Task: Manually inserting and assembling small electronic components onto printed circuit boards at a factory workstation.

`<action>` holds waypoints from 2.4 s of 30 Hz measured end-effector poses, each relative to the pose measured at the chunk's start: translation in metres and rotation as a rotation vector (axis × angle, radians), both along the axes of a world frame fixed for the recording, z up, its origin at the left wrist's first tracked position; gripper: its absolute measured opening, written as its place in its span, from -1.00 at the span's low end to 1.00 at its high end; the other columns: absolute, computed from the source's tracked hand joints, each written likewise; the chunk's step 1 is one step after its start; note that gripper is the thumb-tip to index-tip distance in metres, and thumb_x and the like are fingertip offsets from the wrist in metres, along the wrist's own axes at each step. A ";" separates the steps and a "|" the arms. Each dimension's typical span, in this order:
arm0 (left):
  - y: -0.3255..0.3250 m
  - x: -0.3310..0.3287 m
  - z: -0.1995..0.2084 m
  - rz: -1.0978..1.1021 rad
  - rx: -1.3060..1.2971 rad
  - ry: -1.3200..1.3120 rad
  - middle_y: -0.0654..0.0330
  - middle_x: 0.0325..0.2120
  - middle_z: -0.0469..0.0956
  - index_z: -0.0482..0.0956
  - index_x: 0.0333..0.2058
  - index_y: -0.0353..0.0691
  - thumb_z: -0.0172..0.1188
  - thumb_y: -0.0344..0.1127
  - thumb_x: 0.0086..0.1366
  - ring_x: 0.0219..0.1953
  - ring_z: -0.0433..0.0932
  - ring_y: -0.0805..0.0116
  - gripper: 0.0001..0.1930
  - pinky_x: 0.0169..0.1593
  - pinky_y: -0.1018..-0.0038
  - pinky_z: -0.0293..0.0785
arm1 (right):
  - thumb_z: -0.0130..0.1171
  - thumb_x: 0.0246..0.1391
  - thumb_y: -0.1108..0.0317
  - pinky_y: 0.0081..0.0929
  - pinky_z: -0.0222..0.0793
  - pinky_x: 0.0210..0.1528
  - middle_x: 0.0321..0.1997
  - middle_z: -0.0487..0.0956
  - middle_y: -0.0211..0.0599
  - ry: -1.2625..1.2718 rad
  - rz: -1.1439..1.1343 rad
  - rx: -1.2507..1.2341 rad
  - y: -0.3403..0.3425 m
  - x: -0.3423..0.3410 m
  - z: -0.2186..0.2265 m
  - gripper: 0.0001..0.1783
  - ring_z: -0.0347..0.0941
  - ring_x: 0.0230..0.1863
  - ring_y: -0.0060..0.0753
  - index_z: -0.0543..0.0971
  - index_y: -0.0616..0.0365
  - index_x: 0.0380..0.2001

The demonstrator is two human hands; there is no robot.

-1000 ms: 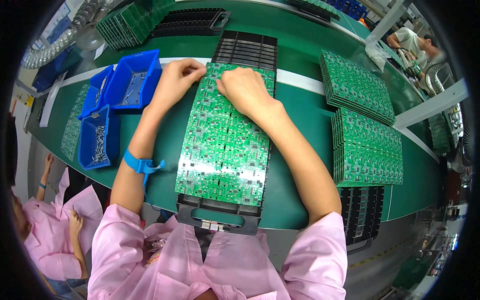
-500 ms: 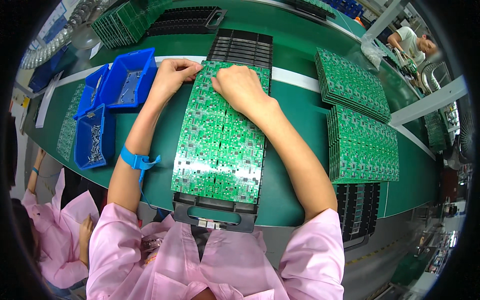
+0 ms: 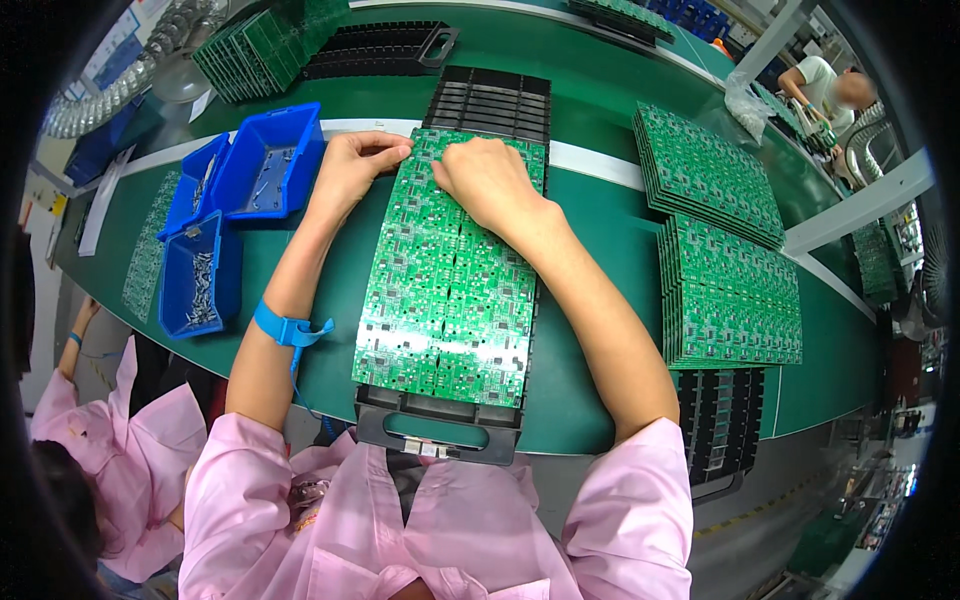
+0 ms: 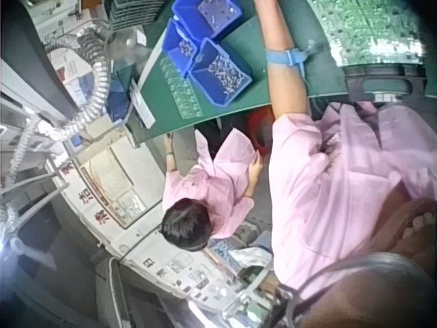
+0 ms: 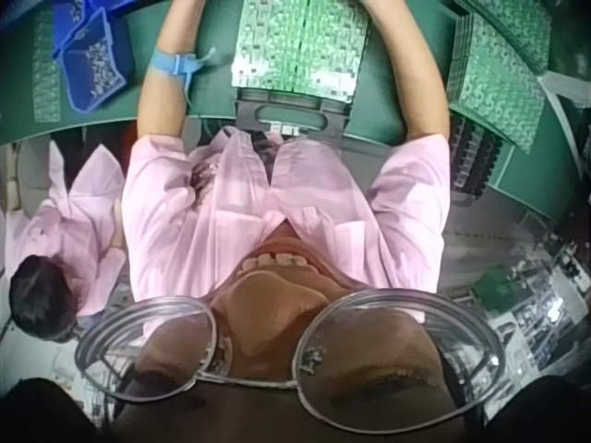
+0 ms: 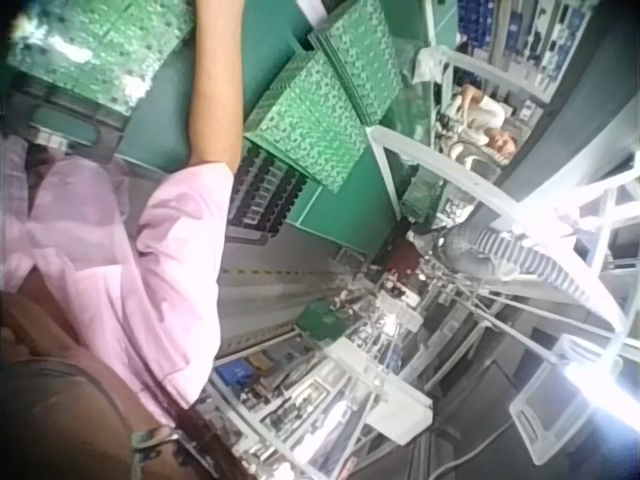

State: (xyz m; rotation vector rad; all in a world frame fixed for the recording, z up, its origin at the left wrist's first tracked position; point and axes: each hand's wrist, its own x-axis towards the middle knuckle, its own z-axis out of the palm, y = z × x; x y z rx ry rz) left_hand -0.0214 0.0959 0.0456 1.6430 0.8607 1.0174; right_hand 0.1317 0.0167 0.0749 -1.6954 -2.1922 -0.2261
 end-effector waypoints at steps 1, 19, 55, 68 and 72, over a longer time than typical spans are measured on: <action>-0.001 0.001 0.001 -0.008 0.000 -0.003 0.14 -0.56 0.54 0.55 -0.44 -0.44 0.14 -0.52 -0.05 -0.54 0.43 0.53 -0.85 -0.44 0.72 0.37 | 0.00 -0.15 0.31 -0.24 0.28 -0.61 -0.70 0.44 -0.06 0.004 -0.006 -0.005 -0.001 0.001 0.000 -0.69 0.36 -0.69 -0.03 0.41 0.35 -0.77; -0.005 -0.003 0.008 -0.039 -0.113 -0.051 0.14 -0.54 0.53 0.54 -0.41 -0.42 0.11 -0.54 -0.02 -0.52 0.44 0.52 -0.85 -0.40 0.71 0.40 | 0.01 -0.14 0.29 -0.26 0.28 -0.63 -0.70 0.44 -0.06 0.005 0.006 0.011 0.004 0.003 -0.004 -0.68 0.36 -0.69 -0.05 0.43 0.35 -0.76; -0.061 0.050 0.074 -0.141 0.883 0.279 0.22 -0.41 0.44 0.52 -0.51 -0.25 0.17 -0.44 -0.14 -0.33 0.35 0.28 -0.88 -0.24 0.48 0.29 | -0.29 0.03 0.44 -0.69 0.15 -0.56 -0.58 0.30 -0.34 2.729 0.092 -0.707 0.015 0.011 0.007 -0.83 0.17 -0.62 -0.54 0.31 0.22 -0.53; -0.075 0.082 0.066 -0.193 0.645 0.415 0.16 -0.43 0.45 0.52 -0.54 -0.31 0.14 -0.46 -0.12 -0.30 0.34 0.28 -0.90 -0.18 0.48 0.26 | -0.30 -0.02 0.50 -0.56 0.31 -0.34 -0.45 0.38 -0.18 2.906 0.079 -0.040 -0.007 0.055 -0.022 -0.83 0.29 -0.45 -0.40 0.33 0.31 -0.49; -0.076 0.081 0.073 -0.222 0.620 0.404 0.17 -0.42 0.44 0.51 -0.54 -0.32 0.13 -0.48 -0.11 -0.30 0.33 0.30 -0.92 -0.19 0.50 0.26 | -0.28 -0.03 0.51 -0.53 0.31 -0.30 -0.43 0.38 -0.16 2.872 0.135 0.009 -0.006 0.064 -0.027 -0.84 0.30 -0.42 -0.38 0.34 0.32 -0.48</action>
